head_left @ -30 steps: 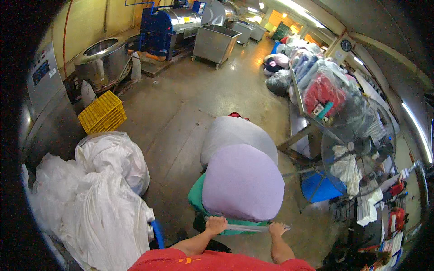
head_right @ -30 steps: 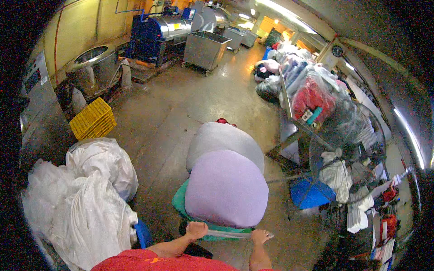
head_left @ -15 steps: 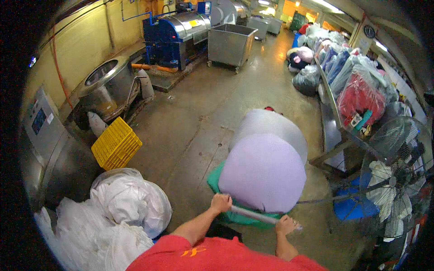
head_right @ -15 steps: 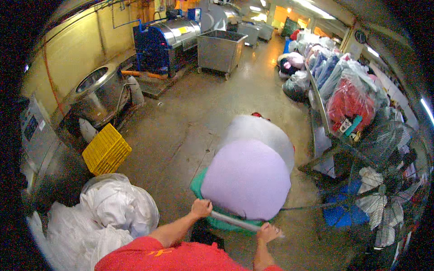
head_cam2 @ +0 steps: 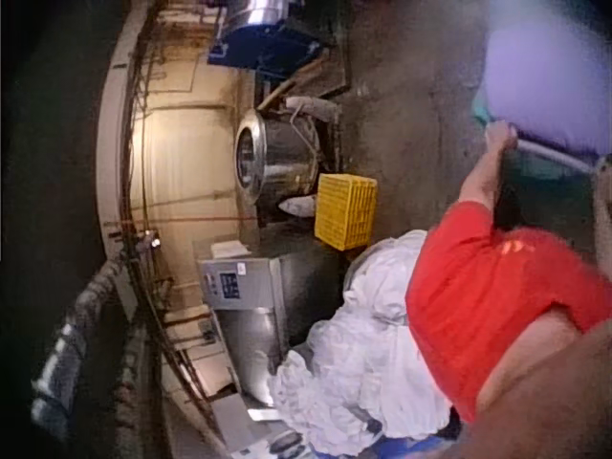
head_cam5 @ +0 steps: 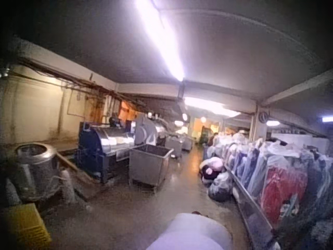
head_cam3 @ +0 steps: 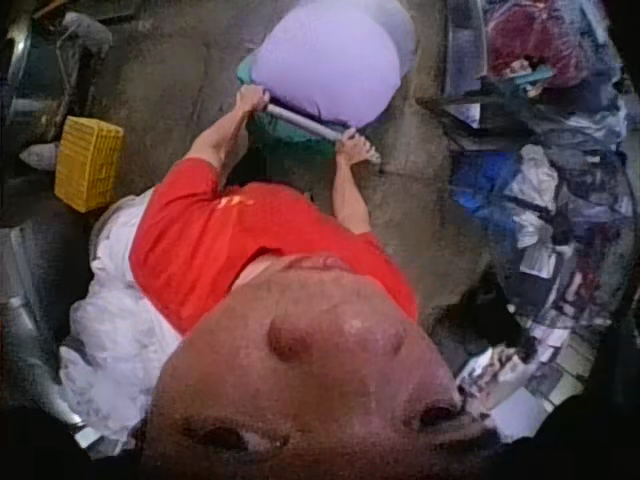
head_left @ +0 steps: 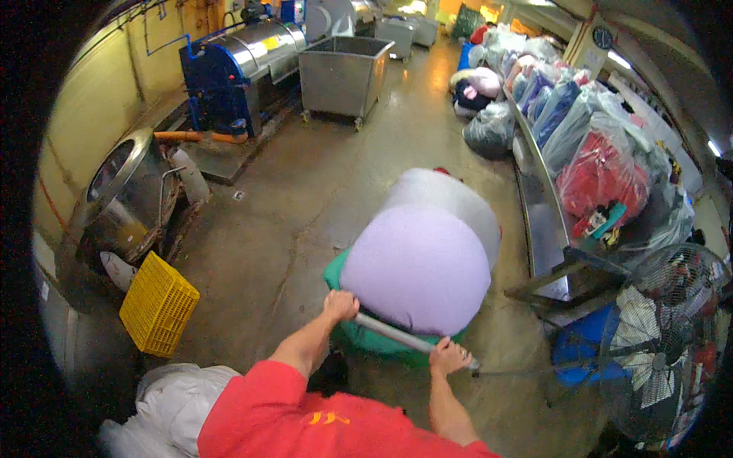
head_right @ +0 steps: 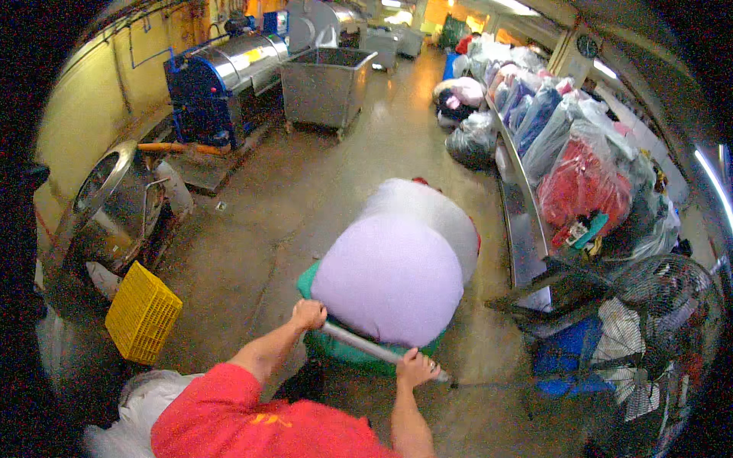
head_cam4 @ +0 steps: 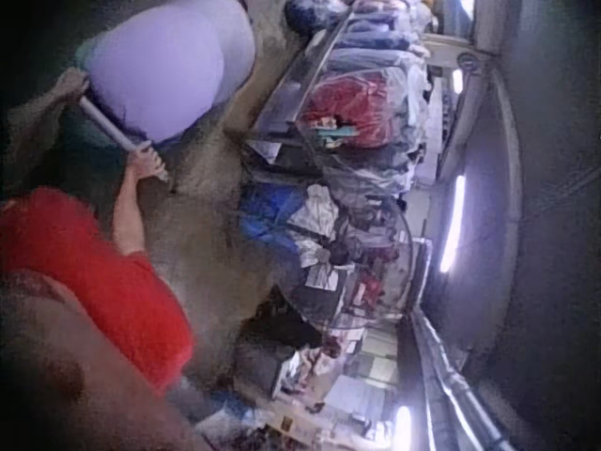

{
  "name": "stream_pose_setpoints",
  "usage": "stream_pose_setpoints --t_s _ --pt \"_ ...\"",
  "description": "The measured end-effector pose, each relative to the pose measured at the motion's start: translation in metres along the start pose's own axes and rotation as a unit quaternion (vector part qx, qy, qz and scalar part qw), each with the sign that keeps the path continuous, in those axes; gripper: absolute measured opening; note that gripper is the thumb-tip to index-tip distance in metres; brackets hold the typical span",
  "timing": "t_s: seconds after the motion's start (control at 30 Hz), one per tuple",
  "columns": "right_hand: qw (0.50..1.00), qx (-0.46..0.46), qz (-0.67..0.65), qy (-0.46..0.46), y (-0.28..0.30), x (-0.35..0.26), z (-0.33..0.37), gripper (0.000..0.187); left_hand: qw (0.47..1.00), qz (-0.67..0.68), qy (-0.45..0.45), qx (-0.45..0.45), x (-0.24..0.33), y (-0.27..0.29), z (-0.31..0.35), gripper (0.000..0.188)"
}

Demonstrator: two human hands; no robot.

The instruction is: The person loads several large pillows onto a hand truck, transports the cart through a warehouse and into a laundry area, then unloads the pillows near industrial washing machines. The person also briefly handles a small object and opens a machine door.

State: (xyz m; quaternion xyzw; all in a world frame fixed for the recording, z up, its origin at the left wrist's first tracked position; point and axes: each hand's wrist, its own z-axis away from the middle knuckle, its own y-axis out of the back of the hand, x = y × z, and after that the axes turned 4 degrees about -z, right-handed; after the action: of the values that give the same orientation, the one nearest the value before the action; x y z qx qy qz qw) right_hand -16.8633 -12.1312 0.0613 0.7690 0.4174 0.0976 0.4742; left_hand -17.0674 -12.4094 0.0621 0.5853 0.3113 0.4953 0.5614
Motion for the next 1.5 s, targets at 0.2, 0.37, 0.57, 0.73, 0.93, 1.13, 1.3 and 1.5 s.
stream_pose_setpoints --t_s 0.2,0.37,0.57,0.73,0.93,1.13,1.3,1.5 --pt "0.999 -0.006 0.026 -0.024 -0.096 -0.083 -0.107 0.034 0.974 -0.061 -0.102 -0.194 -0.019 0.044 -0.19 0.049" --pt "0.999 -0.018 -0.01 -0.038 -0.171 -0.13 -0.199 0.027 0.928 -0.17 -0.186 -0.273 -0.018 0.056 -0.334 0.042" --pt "0.999 0.016 -0.026 -0.029 -0.252 -0.146 -0.316 0.027 0.95 -0.178 -0.177 -0.185 0.014 0.038 -0.481 0.036" --pt "0.998 0.049 -0.037 -0.017 -0.311 -0.128 -0.423 0.027 0.949 -0.191 -0.154 -0.196 0.085 0.056 -0.576 0.033" --pt "0.991 -0.084 -0.047 -0.09 -0.373 -0.097 -0.553 0.054 0.965 -0.062 -0.055 -0.248 0.176 0.077 -0.682 0.043" --pt "0.955 0.146 -0.171 -0.192 -0.436 -0.053 -0.698 0.043 0.917 0.389 -0.092 -0.006 0.172 0.11 -0.795 0.042" --pt "0.863 0.104 -0.17 -0.465 -0.478 0.006 -0.73 0.058 0.872 0.449 0.16 -0.111 0.028 0.111 -0.882 0.039" --pt "0.77 -0.548 0.027 -0.325 -0.54 0.0 -0.629 0.045 0.871 0.295 0.282 -0.274 -0.096 0.036 -0.82 0.033"
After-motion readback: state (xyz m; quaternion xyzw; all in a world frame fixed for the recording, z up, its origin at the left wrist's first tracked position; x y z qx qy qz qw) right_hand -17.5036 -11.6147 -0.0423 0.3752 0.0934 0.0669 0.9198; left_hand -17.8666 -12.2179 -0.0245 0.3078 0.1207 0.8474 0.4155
